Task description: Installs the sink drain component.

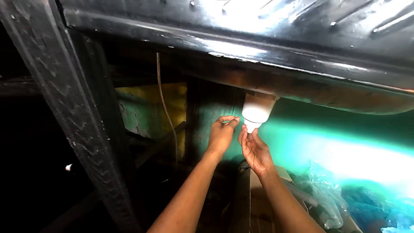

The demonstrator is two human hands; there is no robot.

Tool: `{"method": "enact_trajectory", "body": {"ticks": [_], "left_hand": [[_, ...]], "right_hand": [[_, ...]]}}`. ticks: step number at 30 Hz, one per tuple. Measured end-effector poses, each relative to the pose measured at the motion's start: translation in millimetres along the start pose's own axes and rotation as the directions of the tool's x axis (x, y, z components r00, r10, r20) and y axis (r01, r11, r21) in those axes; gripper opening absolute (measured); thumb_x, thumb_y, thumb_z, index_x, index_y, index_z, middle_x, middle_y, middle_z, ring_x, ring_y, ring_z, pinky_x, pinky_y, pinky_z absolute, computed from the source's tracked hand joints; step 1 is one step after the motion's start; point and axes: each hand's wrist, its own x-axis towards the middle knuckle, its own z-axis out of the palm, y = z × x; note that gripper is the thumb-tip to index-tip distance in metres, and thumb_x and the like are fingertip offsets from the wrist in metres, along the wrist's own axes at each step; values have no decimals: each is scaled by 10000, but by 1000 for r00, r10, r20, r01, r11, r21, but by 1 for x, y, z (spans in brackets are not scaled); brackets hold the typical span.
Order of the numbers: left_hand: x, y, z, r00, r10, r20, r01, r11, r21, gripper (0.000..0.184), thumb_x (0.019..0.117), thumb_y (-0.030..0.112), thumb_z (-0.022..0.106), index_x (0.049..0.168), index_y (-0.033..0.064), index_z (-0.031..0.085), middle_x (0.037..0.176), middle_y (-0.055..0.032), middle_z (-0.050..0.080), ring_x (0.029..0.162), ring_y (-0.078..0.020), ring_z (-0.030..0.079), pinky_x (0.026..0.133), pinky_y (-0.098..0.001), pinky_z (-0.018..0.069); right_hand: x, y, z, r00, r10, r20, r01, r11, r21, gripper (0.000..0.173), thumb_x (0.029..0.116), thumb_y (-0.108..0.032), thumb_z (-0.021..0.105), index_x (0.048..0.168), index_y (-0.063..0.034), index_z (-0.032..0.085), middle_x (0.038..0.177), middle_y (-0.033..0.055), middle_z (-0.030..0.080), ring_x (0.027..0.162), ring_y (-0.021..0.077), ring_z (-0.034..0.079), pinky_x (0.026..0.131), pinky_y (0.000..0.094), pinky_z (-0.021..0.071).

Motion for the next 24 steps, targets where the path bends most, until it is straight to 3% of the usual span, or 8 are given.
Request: {"method": "enact_trajectory", "body": {"ticks": [3, 6, 9, 11, 13, 15, 18, 24], "left_hand": [[0, 0, -2, 1000, -12, -1, 12, 1000, 6, 344, 1030, 363, 616, 1296, 145, 640, 1238, -67, 707, 1169, -256, 655, 934, -524, 522], [0, 1, -4, 1000, -13, -7, 13, 1000, 15, 333, 1033, 356, 614, 1288, 144, 646, 1228, -58, 711, 1147, -247, 665, 922, -516, 529], [1, -1, -6, 1000, -13, -14, 13, 1000, 16, 335, 1025, 366, 625, 1283, 154, 650, 1238, -53, 708, 1151, -250, 665, 928, -523, 536], [1, 0, -8, 1000, -16, -15, 16, 1000, 18, 343, 1028, 380, 616, 1290, 159, 645, 1238, -54, 708, 1161, -253, 658, 933, -533, 521], [0, 0, -9, 1000, -16, -20, 17, 1000, 18, 345, 1032, 380, 610, 1293, 157, 642, 1228, -50, 713, 1153, -253, 661, 931, -530, 521], [-1, 1, -10, 999, -24, -24, 25, 1000, 15, 345, 1030, 381, 612, 1294, 160, 640, 1232, -40, 719, 1168, -250, 661, 944, -541, 516], [-1, 2, -10, 999, -27, -27, 28, 999, 17, 343, 1031, 382, 610, 1295, 164, 640, 1233, -34, 720, 1182, -246, 657, 950, -543, 512], [-2, 3, -12, 999, -26, -24, 26, 999, 21, 336, 1033, 378, 607, 1293, 167, 638, 1240, -40, 717, 1188, -243, 655, 953, -541, 511]], "right_hand": [[0, 2, -1, 999, -50, -10, 50, 999, -2, 390, 1081, -178, 504, 1459, -100, 451, 1461, 94, 555, 1389, 137, 523, 1139, 236, 430], [1, 3, -3, 997, -71, -21, 72, 997, 9, 454, 1046, -122, 563, 1478, -148, 427, 1460, 93, 554, 1358, 159, 555, 1114, 253, 460], [-4, 3, -2, 994, -44, -103, 41, 999, -31, 454, 1042, -284, 585, 1457, -141, 470, 1463, 115, 552, 1310, 213, 600, 1077, 306, 511], [-6, 2, -2, 991, 5, -130, -11, 999, -45, 508, 1066, -423, 485, 1501, -171, 413, 1513, 98, 509, 1331, 195, 583, 1058, 287, 516], [-6, 0, 1, 988, 51, -148, -59, 997, -46, 555, 1063, -533, 423, 1471, -159, 464, 1429, 70, 580, 1250, 132, 630, 979, 229, 547], [-4, -1, 4, 984, 89, -153, -104, 990, -96, 582, 1060, -590, 351, 1416, -167, 532, 1263, 24, 656, 1081, 60, 679, 872, 174, 562], [0, 2, 9, 988, 78, -131, -92, 991, -100, 427, 1090, -487, 365, 1276, -168, 579, 963, -27, 627, 819, 1, 662, 724, 113, 550], [6, 1, 6, 999, 11, -32, -11, 1000, 11, 330, 1123, -334, 340, 1233, -100, 545, 1098, 46, 653, 1052, 74, 682, 941, 185, 546]]}}
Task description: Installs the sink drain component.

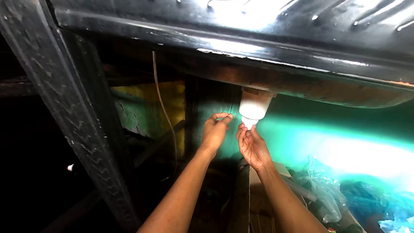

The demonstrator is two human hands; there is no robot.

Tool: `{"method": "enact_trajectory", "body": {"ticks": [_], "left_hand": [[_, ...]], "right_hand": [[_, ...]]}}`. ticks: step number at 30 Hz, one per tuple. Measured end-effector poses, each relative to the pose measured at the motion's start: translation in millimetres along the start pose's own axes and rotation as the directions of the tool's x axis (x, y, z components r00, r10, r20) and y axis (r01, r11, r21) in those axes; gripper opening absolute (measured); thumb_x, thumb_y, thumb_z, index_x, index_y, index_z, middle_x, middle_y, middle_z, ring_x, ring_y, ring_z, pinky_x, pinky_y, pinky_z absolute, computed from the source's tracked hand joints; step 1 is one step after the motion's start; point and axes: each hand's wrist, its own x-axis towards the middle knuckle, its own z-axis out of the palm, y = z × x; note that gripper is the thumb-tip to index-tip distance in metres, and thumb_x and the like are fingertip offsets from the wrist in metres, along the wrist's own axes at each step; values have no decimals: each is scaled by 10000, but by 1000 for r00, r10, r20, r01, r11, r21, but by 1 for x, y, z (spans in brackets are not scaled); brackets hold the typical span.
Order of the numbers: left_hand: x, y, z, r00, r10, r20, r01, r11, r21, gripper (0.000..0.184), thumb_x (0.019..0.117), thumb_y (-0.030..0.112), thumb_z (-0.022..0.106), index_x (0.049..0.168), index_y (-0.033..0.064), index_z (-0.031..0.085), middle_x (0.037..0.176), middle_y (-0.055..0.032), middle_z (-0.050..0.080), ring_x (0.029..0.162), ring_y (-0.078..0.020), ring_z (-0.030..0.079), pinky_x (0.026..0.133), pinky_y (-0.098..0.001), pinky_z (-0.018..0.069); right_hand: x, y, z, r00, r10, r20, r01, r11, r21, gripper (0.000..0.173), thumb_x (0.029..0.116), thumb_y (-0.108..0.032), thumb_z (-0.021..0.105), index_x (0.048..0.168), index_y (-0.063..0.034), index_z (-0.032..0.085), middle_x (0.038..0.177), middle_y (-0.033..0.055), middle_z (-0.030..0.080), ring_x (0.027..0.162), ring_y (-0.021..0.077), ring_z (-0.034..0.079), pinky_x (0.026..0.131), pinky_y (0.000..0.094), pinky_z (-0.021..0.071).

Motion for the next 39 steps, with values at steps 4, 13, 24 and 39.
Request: {"method": "enact_trajectory", "body": {"ticks": [4, 13, 24, 39], "left_hand": [[0, 2, 0, 1000, 14, -4, -14, 1000, 13, 350, 1036, 388, 597, 1304, 166, 636, 1234, -45, 717, 1177, -247, 660, 941, -537, 522], [-7, 5, 16, 987, 79, 137, -75, 997, -32, 407, 1062, 429, 516, 1373, 175, 582, 1309, -55, 683, 1228, -233, 633, 977, -514, 512], [-3, -14, 50, 930, 361, 72, -356, 932, -74, 646, 895, 396, 788, 1400, 88, 527, 1189, -61, 682, 1048, -154, 668, 917, -348, 564], [22, -30, 53, 873, 368, 321, -191, 863, -468, 440, 1107, 384, 387, 1248, 41, 624, 1109, -93, 674, 1049, -163, 640, 948, -375, 525]], "right_hand": [[-1, 2, -2, 999, -53, 1, 53, 998, 19, 307, 1111, -268, 413, 1299, -69, 552, 1230, 87, 664, 1162, 122, 671, 1025, 224, 521], [-3, 2, -4, 995, -92, -26, 93, 994, 54, 344, 1100, -241, 451, 1380, -54, 520, 1344, 111, 632, 1259, 146, 631, 1069, 234, 494], [-6, -3, -7, 992, -127, -2, 123, 966, -228, 291, 1087, -217, 480, 1369, -154, 514, 1274, 70, 659, 1189, 143, 651, 1015, 280, 533], [-5, -12, 10, 892, -445, -78, 305, 720, -623, 227, 954, 64, 645, 1152, -29, 588, 1089, 144, 724, 974, 221, 744, 919, 356, 611]]}}
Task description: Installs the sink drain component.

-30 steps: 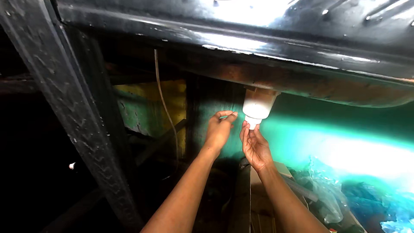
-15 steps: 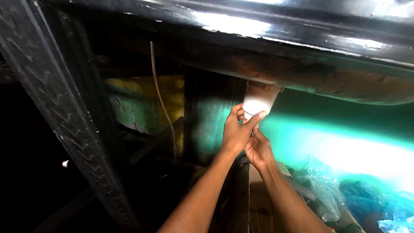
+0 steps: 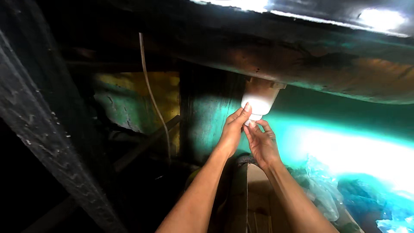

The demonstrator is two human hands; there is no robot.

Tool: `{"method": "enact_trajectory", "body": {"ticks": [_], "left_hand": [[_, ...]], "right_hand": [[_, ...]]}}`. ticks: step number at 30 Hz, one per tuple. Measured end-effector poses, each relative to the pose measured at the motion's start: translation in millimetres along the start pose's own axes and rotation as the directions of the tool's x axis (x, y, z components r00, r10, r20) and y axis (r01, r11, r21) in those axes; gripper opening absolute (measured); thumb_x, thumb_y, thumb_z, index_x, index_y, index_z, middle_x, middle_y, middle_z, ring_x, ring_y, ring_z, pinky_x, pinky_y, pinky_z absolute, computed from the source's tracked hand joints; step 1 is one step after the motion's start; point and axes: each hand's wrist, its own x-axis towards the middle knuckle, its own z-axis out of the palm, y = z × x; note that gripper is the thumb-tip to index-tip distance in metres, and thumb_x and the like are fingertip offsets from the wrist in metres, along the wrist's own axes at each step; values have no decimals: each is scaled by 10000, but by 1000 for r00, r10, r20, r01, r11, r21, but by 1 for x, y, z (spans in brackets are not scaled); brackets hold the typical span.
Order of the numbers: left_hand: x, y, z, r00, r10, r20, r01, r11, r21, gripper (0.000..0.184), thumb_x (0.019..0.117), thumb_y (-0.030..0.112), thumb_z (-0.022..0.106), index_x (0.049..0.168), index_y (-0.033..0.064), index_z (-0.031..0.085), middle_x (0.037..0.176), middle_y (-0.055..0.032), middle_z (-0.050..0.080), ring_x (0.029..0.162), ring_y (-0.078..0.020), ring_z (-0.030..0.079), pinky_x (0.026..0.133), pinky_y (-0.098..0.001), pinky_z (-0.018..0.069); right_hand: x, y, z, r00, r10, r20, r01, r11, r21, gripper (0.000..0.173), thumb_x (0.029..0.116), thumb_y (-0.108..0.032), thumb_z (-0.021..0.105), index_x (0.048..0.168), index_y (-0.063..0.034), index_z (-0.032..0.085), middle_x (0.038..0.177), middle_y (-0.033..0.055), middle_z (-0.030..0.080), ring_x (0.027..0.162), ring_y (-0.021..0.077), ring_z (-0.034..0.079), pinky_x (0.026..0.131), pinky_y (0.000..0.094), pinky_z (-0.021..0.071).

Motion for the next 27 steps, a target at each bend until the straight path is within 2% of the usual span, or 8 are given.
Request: {"method": "enact_trajectory", "body": {"ticks": [4, 10, 14, 19, 22, 27], "left_hand": [[2, 0, -2, 999, -48, 18, 49, 997, -57, 463, 1106, 407, 368, 1260, 67, 642, 1151, -94, 682, 1095, -180, 633, 963, -399, 514], [4, 0, -4, 997, -71, 33, 74, 991, -113, 466, 1106, 410, 370, 1248, 60, 642, 1165, -93, 678, 1105, -172, 636, 978, -386, 520], [5, -4, -6, 997, -54, 45, 60, 989, -137, 443, 1107, 393, 372, 1228, 65, 645, 1117, -77, 680, 1057, -155, 645, 953, -366, 529], [4, -2, -7, 998, -48, 47, 53, 993, -104, 445, 1109, 385, 372, 1246, 58, 640, 1130, -89, 682, 1063, -164, 645, 957, -369, 529], [3, -3, -9, 997, -46, 63, 52, 994, -95, 466, 1110, 391, 367, 1305, 48, 615, 1175, -103, 676, 1103, -178, 639, 991, -384, 518], [2, -4, -9, 997, -43, 62, 48, 996, -81, 468, 1111, 396, 351, 1305, 58, 611, 1164, -92, 678, 1091, -168, 643, 975, -379, 528]], "right_hand": [[-2, -1, 7, 996, -81, -38, 77, 993, -87, 237, 919, 85, 683, 1121, 2, 590, 1037, 161, 738, 939, 235, 754, 903, 376, 620], [-6, 1, 16, 980, -176, -98, 154, 968, -201, 281, 875, 72, 743, 1109, 10, 601, 1017, 166, 750, 914, 254, 761, 888, 390, 628], [-12, 0, 16, 983, -164, -78, 141, 958, -249, 283, 874, 6, 779, 1111, -68, 643, 1066, 113, 755, 957, 222, 758, 895, 366, 624], [-5, 0, 13, 988, -139, -71, 125, 976, -177, 271, 880, 77, 735, 1098, -4, 595, 1008, 157, 747, 902, 239, 761, 859, 385, 636], [-9, 1, 10, 991, -125, -50, 111, 969, -221, 278, 886, 10, 764, 1110, -71, 622, 1060, 122, 753, 950, 229, 759, 877, 380, 629], [-10, 2, 10, 991, -128, -47, 113, 964, -240, 282, 891, 0, 764, 1114, -84, 615, 1085, 120, 748, 959, 234, 760, 876, 379, 631]]}}
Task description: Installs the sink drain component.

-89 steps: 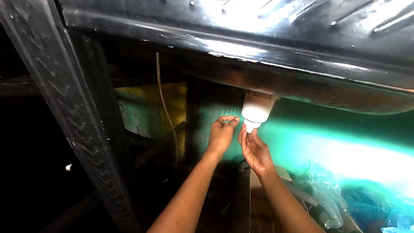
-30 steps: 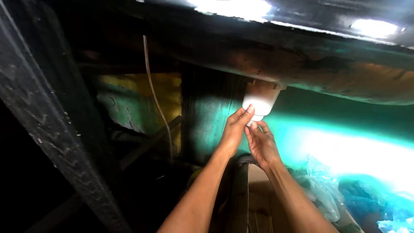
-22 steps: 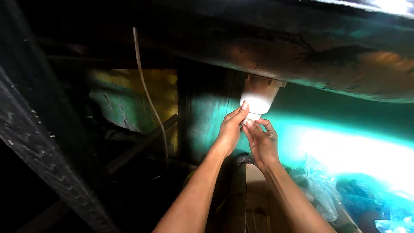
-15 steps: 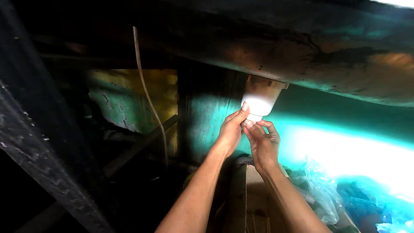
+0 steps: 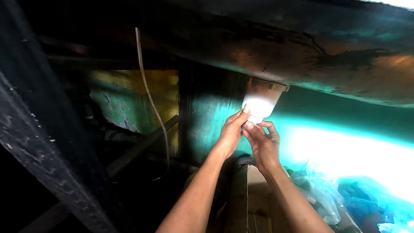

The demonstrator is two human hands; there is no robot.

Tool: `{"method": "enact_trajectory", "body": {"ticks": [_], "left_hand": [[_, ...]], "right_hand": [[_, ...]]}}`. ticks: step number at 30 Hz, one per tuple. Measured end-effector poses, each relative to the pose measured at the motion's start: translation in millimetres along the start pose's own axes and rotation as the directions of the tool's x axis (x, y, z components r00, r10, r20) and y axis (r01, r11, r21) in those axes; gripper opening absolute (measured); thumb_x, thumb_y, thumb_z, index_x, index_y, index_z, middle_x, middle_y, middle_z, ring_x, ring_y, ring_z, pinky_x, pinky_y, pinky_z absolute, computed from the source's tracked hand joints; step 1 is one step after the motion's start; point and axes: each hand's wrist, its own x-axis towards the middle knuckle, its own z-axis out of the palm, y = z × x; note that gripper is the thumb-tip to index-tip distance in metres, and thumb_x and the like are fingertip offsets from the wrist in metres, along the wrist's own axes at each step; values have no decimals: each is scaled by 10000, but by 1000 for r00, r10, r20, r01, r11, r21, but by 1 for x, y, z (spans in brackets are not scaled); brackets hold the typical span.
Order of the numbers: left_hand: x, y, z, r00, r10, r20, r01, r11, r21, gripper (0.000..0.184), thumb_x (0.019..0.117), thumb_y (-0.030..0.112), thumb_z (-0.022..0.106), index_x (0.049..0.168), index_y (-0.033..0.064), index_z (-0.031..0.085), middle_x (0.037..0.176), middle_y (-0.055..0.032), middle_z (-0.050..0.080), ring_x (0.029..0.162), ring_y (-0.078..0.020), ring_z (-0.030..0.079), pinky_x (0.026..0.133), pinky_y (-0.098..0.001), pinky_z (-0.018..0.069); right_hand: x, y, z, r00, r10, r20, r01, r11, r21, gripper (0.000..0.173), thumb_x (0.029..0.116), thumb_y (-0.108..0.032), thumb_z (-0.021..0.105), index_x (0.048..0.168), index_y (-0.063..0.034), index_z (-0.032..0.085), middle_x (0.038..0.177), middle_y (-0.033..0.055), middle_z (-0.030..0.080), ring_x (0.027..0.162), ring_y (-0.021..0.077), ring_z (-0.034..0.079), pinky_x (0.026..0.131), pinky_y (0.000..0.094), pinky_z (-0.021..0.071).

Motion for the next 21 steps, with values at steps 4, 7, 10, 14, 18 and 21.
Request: {"method": "enact_trajectory", "body": {"ticks": [4, 7, 10, 14, 18, 21], "left_hand": [[1, -2, -2, 1000, 14, 12, -13, 1000, -22, 466, 1112, 397, 351, 1307, 65, 612, 1167, -82, 673, 1098, -152, 637, 982, -364, 521], [0, -2, -4, 1000, 16, 10, -16, 1000, -19, 463, 1113, 394, 349, 1309, 66, 610, 1168, -77, 672, 1102, -146, 634, 985, -353, 517], [0, -2, -6, 1000, 23, 11, -22, 1000, -14, 466, 1115, 386, 342, 1323, 58, 600, 1188, -80, 668, 1125, -145, 628, 1010, -350, 505], [0, -3, -9, 999, 22, 24, -22, 1000, 2, 475, 1111, 395, 351, 1349, 60, 588, 1223, -90, 661, 1153, -158, 620, 1022, -365, 499], [-1, -4, -9, 1000, 11, 24, -11, 1000, 15, 491, 1109, 410, 349, 1390, 72, 568, 1267, -86, 646, 1190, -163, 601, 1044, -376, 483], [-1, -4, -8, 1000, -5, 10, 5, 999, 31, 508, 1105, 431, 354, 1403, 76, 564, 1292, -93, 638, 1210, -180, 595, 1049, -408, 482]], "right_hand": [[0, 2, 1, 1000, -1, 1, 1, 1000, 3, 288, 889, -11, 771, 1119, -84, 614, 1092, 120, 745, 977, 234, 756, 886, 385, 628], [0, 4, 2, 1000, 1, 7, -1, 1000, 16, 286, 891, -14, 769, 1120, -84, 614, 1093, 120, 745, 981, 235, 755, 887, 387, 627], [-1, 6, 3, 1000, 2, 6, -2, 1000, 18, 289, 889, -16, 773, 1118, -91, 613, 1090, 112, 744, 976, 231, 755, 883, 383, 628], [-1, 7, 4, 1000, -1, 4, 0, 1000, 15, 286, 888, -18, 775, 1114, -93, 615, 1084, 106, 743, 968, 224, 752, 875, 381, 629], [-1, 8, 2, 1000, -1, 5, 1, 1000, 1, 282, 891, -25, 773, 1112, -98, 613, 1087, 99, 742, 977, 220, 751, 884, 379, 626], [-1, 8, 1, 1000, -14, 9, 14, 1000, -12, 283, 888, -25, 777, 1109, -97, 615, 1091, 100, 747, 987, 225, 752, 884, 379, 627]]}}
